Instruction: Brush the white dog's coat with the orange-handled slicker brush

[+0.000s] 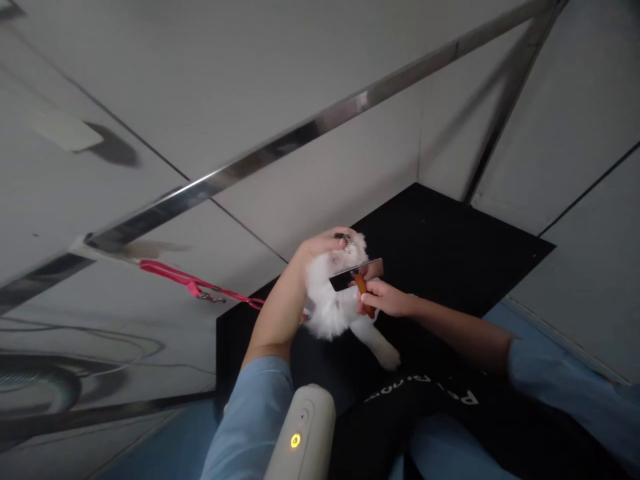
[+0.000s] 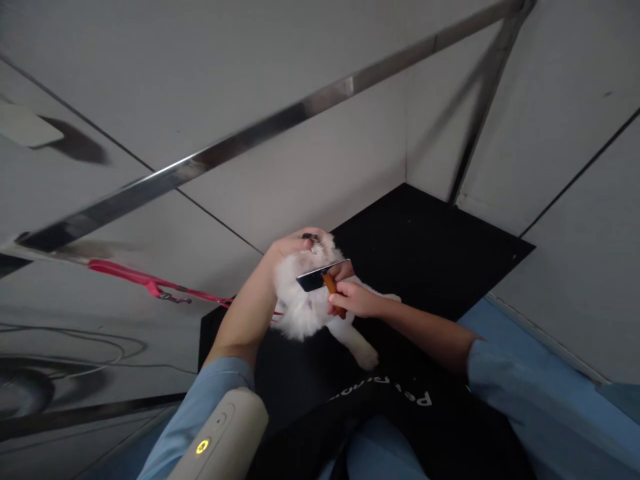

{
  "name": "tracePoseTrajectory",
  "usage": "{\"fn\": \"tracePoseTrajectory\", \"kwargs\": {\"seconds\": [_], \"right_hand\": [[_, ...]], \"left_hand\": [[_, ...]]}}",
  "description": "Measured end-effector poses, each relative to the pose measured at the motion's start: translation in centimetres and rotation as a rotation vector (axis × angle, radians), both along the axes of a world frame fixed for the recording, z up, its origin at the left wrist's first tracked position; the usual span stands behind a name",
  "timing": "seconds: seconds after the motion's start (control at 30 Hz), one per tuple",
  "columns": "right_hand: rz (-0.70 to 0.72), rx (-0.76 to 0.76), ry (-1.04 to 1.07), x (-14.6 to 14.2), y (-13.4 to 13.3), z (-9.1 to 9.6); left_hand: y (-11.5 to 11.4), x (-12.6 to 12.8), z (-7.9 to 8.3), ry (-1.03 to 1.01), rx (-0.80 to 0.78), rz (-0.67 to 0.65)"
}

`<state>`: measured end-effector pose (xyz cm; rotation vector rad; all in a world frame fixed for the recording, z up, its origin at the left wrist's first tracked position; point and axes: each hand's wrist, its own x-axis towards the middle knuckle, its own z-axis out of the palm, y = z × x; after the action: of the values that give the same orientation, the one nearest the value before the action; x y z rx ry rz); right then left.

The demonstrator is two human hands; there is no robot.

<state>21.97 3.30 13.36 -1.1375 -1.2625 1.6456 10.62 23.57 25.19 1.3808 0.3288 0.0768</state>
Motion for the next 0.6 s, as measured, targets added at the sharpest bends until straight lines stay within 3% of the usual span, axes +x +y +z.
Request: {"fn": "tracePoseTrajectory", "kwargs": {"seconds": [0.07,0.17,0.2,0.3,0.4,0.5,0.6], "right_hand": [[0.012,-0.085,-0.042,-0.2,0.1,0.2],[0.197,-0.189,-0.049,-0.4,0.0,0.1],[0.185,-0.139,-0.071,-0.2,0.1,0.1],[-0.025,0.063,-0.252,0.3,0.4,0.4],[-0.107,0.085,-0.452,0.6,-0.2,1.3],[-0.109,0.172,-0.603,1.7,-0.8,3.8],[-0.159,0.366,-0.872,4.8,-0.3,8.1]], "left_hand": [[-0.2,0.0,0.1,0.014,-0.015,-0.014],[-0.5,0.0,0.3,0.069,-0.03,-0.034],[-0.6,0.0,0.3,0.091,-0.024,-0.043],[-0.7,0.0,0.3,0.124,0.044,-0.05],[-0.5,0.3,0.1,0.107,0.148,-0.002],[-0.3,1.1,0.1,0.15,0.235,-0.016],[-0.4,1.8,0.0,0.211,0.269,-0.056]]}}
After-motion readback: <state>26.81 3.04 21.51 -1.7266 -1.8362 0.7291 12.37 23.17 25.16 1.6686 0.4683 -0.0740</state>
